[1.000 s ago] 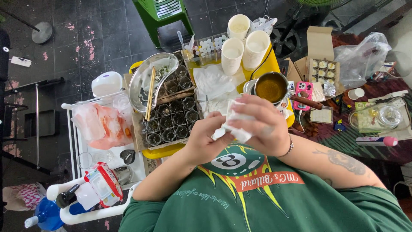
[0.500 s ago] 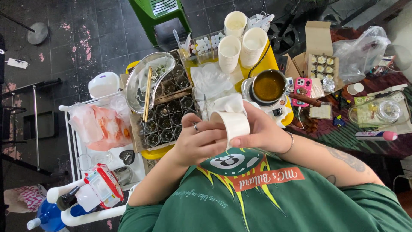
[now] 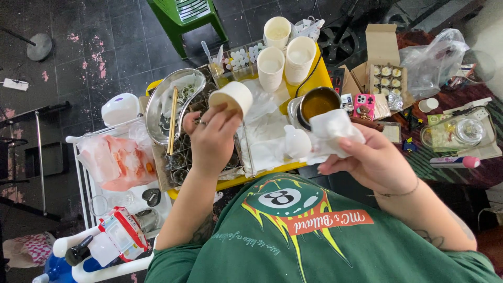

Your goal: Wiping the inside of small paper cups with a cloth to prepare them for use.

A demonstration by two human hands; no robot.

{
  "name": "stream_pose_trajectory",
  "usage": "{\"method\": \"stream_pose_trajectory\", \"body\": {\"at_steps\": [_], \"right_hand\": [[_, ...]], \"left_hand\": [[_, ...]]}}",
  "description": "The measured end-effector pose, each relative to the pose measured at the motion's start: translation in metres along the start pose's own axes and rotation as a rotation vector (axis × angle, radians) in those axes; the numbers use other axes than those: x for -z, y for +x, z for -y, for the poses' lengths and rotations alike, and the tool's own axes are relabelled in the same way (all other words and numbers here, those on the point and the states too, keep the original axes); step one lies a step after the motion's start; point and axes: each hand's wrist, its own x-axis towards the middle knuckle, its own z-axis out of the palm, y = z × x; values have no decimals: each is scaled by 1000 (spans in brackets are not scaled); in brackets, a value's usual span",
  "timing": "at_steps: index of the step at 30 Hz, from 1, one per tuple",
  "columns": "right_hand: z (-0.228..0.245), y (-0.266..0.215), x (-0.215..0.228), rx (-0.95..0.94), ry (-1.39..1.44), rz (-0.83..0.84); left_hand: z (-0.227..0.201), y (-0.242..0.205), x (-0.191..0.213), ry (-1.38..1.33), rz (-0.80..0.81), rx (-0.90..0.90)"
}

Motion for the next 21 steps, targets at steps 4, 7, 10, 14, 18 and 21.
{"method": "stream_pose_trajectory", "body": {"at_steps": [4,7,10,14,18,21], "right_hand": [[-14,-19,62,113,120,-19],[-27,-28,94,148,176,-101],[-37,-34,113,124,206,-169],[-44,-38,122,81,202,-249],[-41,-35,116,28,188,-242],[-46,-30,123,19,192,-212]], "left_hand": [[29,-20,-91,-8,125,155],[47,-34,-159,-18,325,239],[58,-38,-203,16,544,318],[67,-37,-230,187,752,385],[76,-45,-241,239,824,405],[69,-30,-215,181,712,389]]}}
